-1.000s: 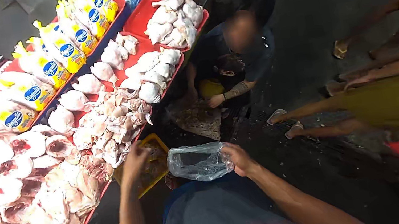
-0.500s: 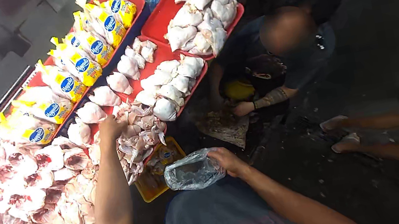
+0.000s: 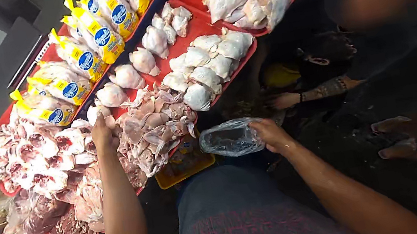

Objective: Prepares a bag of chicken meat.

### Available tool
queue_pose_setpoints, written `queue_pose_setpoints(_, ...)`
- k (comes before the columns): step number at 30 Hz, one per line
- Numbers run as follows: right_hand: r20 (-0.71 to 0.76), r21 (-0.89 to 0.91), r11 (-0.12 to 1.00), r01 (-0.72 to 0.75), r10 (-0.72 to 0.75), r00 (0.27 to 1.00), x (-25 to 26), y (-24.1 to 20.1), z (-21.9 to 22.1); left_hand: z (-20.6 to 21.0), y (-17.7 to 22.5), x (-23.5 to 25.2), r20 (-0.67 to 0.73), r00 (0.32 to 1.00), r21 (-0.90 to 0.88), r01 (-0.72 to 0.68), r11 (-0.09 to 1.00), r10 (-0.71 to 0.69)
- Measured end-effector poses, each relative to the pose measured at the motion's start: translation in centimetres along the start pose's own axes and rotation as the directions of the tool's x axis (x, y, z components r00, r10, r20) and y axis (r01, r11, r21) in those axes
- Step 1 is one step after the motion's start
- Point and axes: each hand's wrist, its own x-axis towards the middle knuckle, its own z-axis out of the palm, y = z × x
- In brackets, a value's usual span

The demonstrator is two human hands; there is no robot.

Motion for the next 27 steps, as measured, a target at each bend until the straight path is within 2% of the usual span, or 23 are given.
queue_pose_setpoints(3,-0.08,0.029,0.999,0.032,-0.03,0.996,-0.7,0.0,2.2,-1.9,2.9,-0.7,0.081,0.997,-0.145,0.006,0.989,0.006)
queue_pose_setpoints(6,-0.096,0.041,0.999,0.034,-0.03,0.995,-2.3,0.6,5.1,-2.1,5.6,-2.1,0.115,0.988,-0.163,-0.08,0.983,0.1)
queue_pose_setpoints(8,-0.059,0.006,1.0,0.025,-0.025,0.998,-3.2,1.2,7.0,-1.0,6.2,-2.3,0.164,0.974,-0.085,-0.142,0.986,0.155)
queue_pose_setpoints(10,-0.016,-0.073,0.997,0.023,-0.024,1.0,-3.8,1.9,8.3,0.6,5.8,-2.2,0.284,0.951,0.154,-0.167,0.974,0.118)
queue_pose_setpoints(12,0.004,-0.153,0.988,0.028,-0.027,1.0,-4.6,2.9,9.0,1.4,4.3,-0.8,0.377,0.926,0.456,-0.176,0.872,-0.011)
queue_pose_setpoints(14,-0.003,-0.2,0.978,0.054,-0.056,0.998,-5.0,2.7,9.2,0.7,2.8,1.6,0.356,0.935,0.65,-0.25,0.718,0.003)
queue_pose_setpoints(16,-0.04,-0.198,0.978,0.06,-0.069,0.997,-5.1,2.8,9.0,-0.2,1.6,3.1,0.333,0.942,0.711,-0.274,0.648,0.032)
queue_pose_setpoints(19,-0.075,-0.183,0.983,0.013,-0.028,0.997,-5.3,4.2,8.8,-1.1,-0.7,3.4,0.426,0.905,0.75,-0.343,0.566,-0.016)
queue_pose_setpoints(25,-0.038,-0.26,0.965,0.029,-0.04,0.998,-5.0,3.9,8.9,0.7,-1.6,2.7,0.541,0.837,0.81,-0.491,0.321,-0.083)
queue_pose_setpoints(27,-0.026,-0.292,0.956,0.039,-0.048,0.999,-4.3,3.6,8.9,0.3,-1.3,2.7,0.521,0.851,0.82,-0.48,0.311,-0.061)
